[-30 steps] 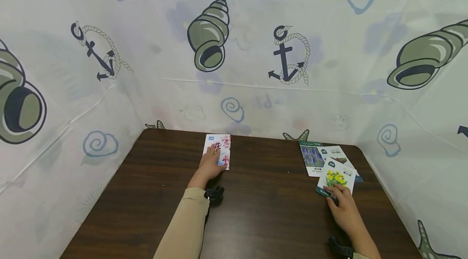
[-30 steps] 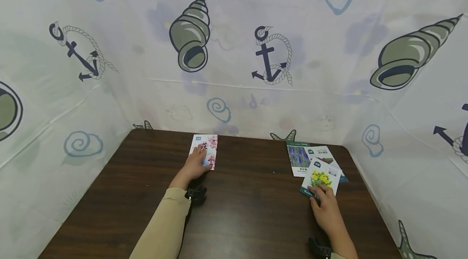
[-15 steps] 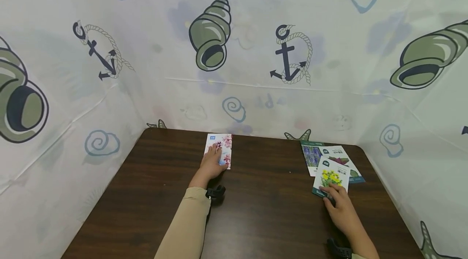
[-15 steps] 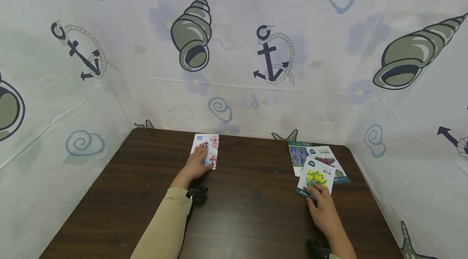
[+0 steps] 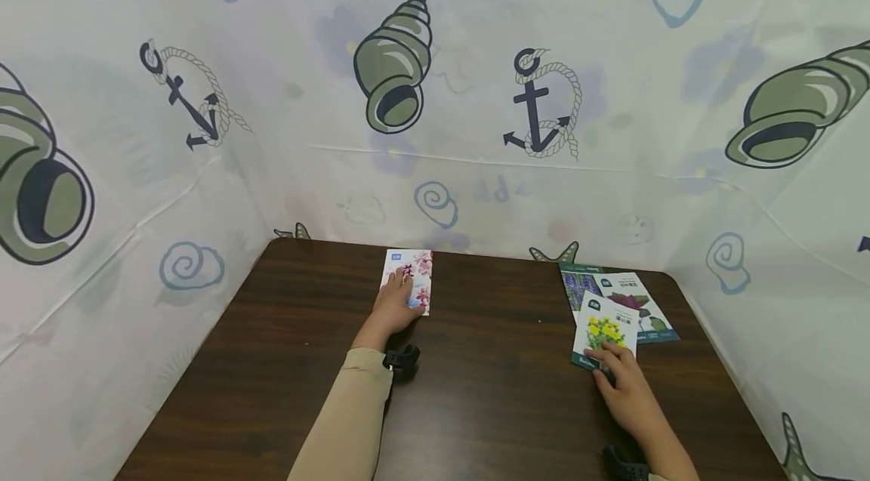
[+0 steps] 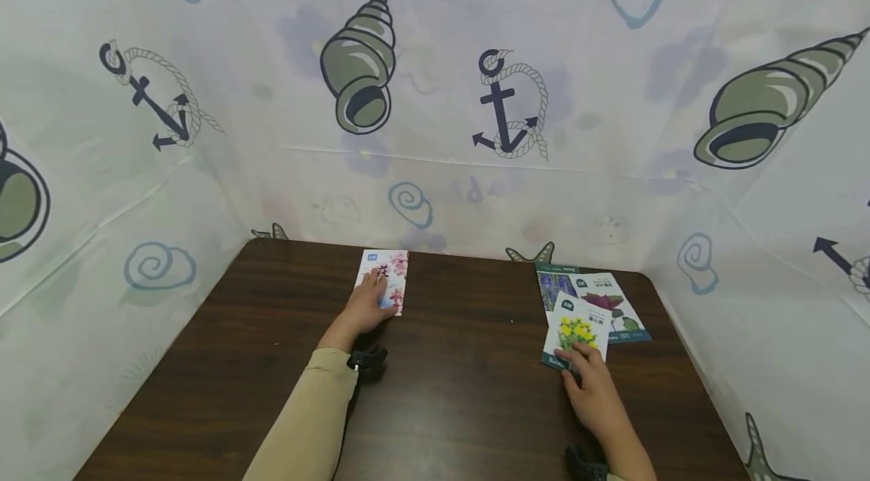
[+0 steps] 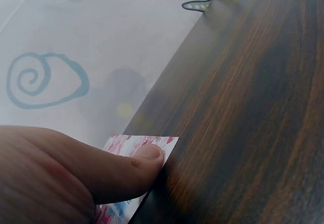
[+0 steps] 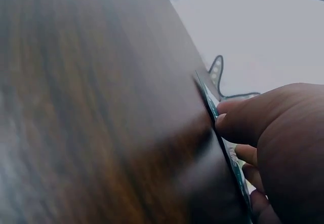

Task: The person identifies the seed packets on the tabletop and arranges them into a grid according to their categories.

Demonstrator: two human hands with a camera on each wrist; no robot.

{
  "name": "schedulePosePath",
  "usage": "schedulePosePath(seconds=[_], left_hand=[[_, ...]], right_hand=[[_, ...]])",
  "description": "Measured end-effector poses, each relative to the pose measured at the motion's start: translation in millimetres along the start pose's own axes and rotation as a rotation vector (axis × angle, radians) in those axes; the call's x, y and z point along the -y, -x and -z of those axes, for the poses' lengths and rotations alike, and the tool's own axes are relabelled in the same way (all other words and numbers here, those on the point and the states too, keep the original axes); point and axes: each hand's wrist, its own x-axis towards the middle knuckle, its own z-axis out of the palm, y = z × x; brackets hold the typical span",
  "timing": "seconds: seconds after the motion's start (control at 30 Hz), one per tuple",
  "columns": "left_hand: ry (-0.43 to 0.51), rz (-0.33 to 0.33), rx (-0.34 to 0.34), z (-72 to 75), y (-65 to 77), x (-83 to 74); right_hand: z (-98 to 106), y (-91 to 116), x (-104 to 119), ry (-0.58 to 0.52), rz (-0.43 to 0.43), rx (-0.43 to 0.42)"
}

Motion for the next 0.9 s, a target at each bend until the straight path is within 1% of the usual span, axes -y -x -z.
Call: schedulePosePath(seconds=[0.3,0.43,0.5,0.73,0.9], left_hand=[[0.037,-0.017,-0.003,-4.6,-2.6,4.7],[0.039,-0.007,0.000,-3.6,-2.3,4.4],[0.029,-0.005,-0.008,-1.4,-1.2,2.4],[0.019,0.014,0.010,-3.7,-5.3,4.6],[0.028,0.005,0.001,-3.7,-4.7,4.7]], right_hand=[[-8.1,1.6,5.9,-0.004,0.061,0.012],[-11.1,0.4,10.3,-0.002,0.079,0.014],[-11.5,-0.5,12.8,0.001,0.083,0.016],[-14.4,-2.0,17.5,0.007,0.071,0.044],[-18.8,-1.2,21.2,0.010,0.076,0.057]])
